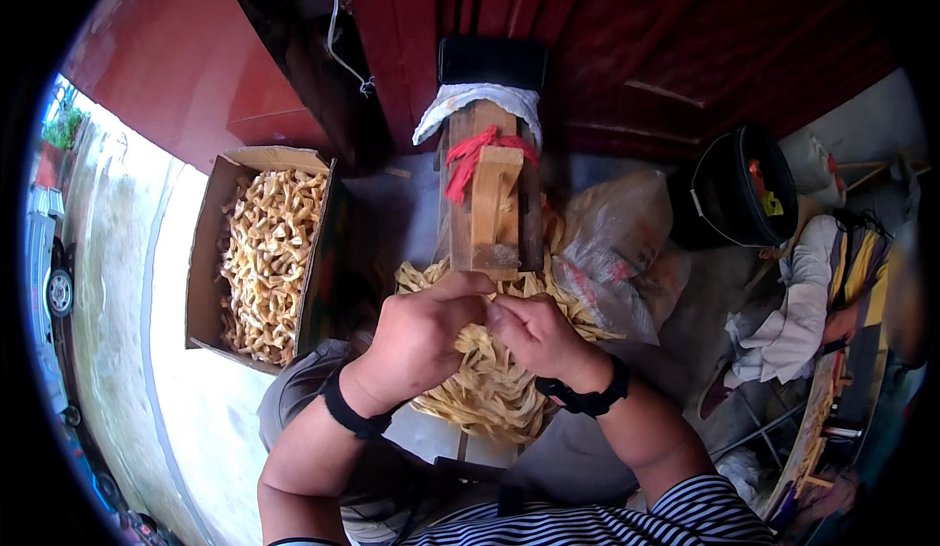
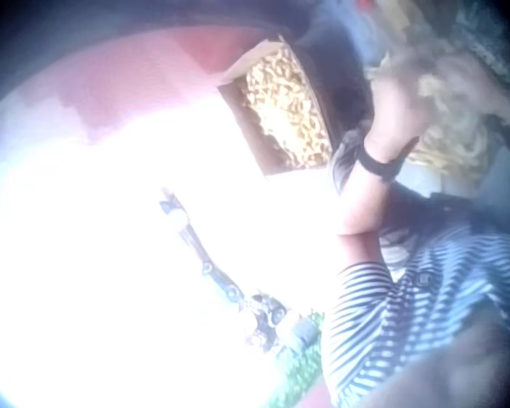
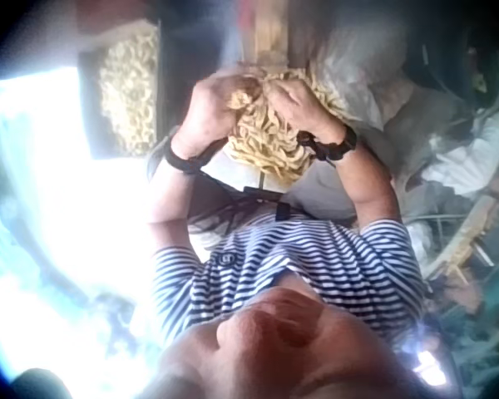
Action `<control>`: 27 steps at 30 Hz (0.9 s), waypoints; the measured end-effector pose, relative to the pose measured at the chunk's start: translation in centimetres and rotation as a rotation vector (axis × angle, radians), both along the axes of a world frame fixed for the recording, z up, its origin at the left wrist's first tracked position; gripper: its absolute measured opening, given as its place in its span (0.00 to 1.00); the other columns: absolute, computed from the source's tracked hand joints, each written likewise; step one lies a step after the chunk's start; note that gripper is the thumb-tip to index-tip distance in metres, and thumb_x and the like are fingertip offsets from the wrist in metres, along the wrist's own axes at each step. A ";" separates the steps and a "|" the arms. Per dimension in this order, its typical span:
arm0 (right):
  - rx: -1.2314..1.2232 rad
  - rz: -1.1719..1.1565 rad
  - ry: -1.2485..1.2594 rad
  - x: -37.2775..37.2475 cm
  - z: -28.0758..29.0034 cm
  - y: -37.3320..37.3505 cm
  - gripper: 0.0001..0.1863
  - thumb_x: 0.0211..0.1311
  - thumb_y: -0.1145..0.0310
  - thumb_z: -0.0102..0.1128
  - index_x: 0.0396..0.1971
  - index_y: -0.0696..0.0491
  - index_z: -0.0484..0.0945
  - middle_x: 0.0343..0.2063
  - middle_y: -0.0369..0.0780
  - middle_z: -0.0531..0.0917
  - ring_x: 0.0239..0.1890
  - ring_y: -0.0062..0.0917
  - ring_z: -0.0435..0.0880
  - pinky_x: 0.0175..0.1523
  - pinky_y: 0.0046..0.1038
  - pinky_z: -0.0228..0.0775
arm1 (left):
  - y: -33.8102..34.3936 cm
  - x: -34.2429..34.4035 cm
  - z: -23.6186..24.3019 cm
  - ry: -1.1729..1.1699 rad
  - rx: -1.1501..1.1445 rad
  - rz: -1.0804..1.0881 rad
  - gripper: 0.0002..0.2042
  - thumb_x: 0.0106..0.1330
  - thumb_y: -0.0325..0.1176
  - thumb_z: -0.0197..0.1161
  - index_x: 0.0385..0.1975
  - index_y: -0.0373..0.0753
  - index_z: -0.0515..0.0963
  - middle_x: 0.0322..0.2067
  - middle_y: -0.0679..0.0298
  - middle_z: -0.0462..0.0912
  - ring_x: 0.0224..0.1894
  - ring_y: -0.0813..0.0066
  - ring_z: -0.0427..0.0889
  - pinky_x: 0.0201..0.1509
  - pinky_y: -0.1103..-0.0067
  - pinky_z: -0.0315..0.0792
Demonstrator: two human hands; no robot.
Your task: The person uses a wooden stripping tool to split pieces of dried material into thin strands by hand and places the processed strands into a cardboard box.
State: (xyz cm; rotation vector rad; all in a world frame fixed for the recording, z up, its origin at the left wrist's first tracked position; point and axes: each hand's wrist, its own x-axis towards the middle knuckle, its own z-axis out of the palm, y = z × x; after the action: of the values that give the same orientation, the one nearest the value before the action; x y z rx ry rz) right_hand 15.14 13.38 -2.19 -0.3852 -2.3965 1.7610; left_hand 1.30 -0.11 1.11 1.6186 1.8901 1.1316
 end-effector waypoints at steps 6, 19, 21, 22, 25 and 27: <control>-0.834 0.131 -0.109 1.0 1.3 0.3 0.24 0.70 0.51 0.47 0.25 0.57 0.73 0.20 0.31 0.72 0.17 0.11 0.57 0.24 0.16 0.50 | -0.6 -1.7 1.7 -0.679 0.174 0.273 0.06 0.61 0.26 0.64 0.28 0.29 0.80 0.39 0.59 0.80 0.37 0.75 0.78 0.44 0.79 0.71; -0.675 0.018 -0.159 0.2 1.6 -0.4 0.20 0.71 0.55 0.47 0.27 0.57 0.76 0.18 0.28 0.69 0.18 0.09 0.60 0.24 0.16 0.53 | 0.4 0.1 0.3 -1.363 -0.156 0.336 0.17 0.54 0.26 0.71 0.42 0.33 0.75 0.28 0.66 0.79 0.24 0.82 0.75 0.29 0.85 0.71; -0.673 0.027 -0.172 0.4 1.5 -0.5 0.20 0.71 0.55 0.48 0.27 0.56 0.76 0.18 0.28 0.68 0.18 0.10 0.61 0.24 0.16 0.53 | 0.3 0.0 0.6 -1.373 -0.111 0.482 0.12 0.55 0.23 0.69 0.38 0.34 0.75 0.27 0.66 0.79 0.22 0.81 0.76 0.26 0.85 0.71; -0.705 0.043 -0.174 0.6 1.5 -0.5 0.20 0.71 0.55 0.48 0.27 0.56 0.76 0.17 0.28 0.68 0.18 0.10 0.60 0.23 0.16 0.53 | 0.4 -0.3 0.7 -1.354 -0.052 0.533 0.09 0.56 0.20 0.65 0.34 0.35 0.75 0.24 0.66 0.78 0.19 0.81 0.75 0.22 0.85 0.69; -0.869 0.050 -0.152 0.9 1.8 -0.4 0.20 0.71 0.54 0.47 0.27 0.55 0.75 0.16 0.28 0.66 0.17 0.10 0.58 0.23 0.16 0.51 | 0.2 -0.3 0.2 -1.381 -0.010 0.517 0.08 0.58 0.22 0.66 0.36 0.32 0.76 0.26 0.66 0.79 0.23 0.82 0.75 0.29 0.85 0.70; -1.026 0.026 -0.097 1.0 1.6 -0.2 0.20 0.72 0.54 0.45 0.29 0.54 0.74 0.16 0.28 0.64 0.17 0.11 0.57 0.22 0.17 0.50 | 0.8 -0.7 0.4 -1.248 -0.012 0.487 0.10 0.61 0.25 0.64 0.40 0.31 0.76 0.27 0.66 0.79 0.24 0.82 0.76 0.30 0.85 0.71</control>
State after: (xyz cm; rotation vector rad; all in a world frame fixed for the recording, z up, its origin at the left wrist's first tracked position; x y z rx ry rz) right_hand 16.11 13.18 -0.60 -0.5292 -1.3294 2.8978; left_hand 0.61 0.68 1.46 0.1628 1.3438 1.7096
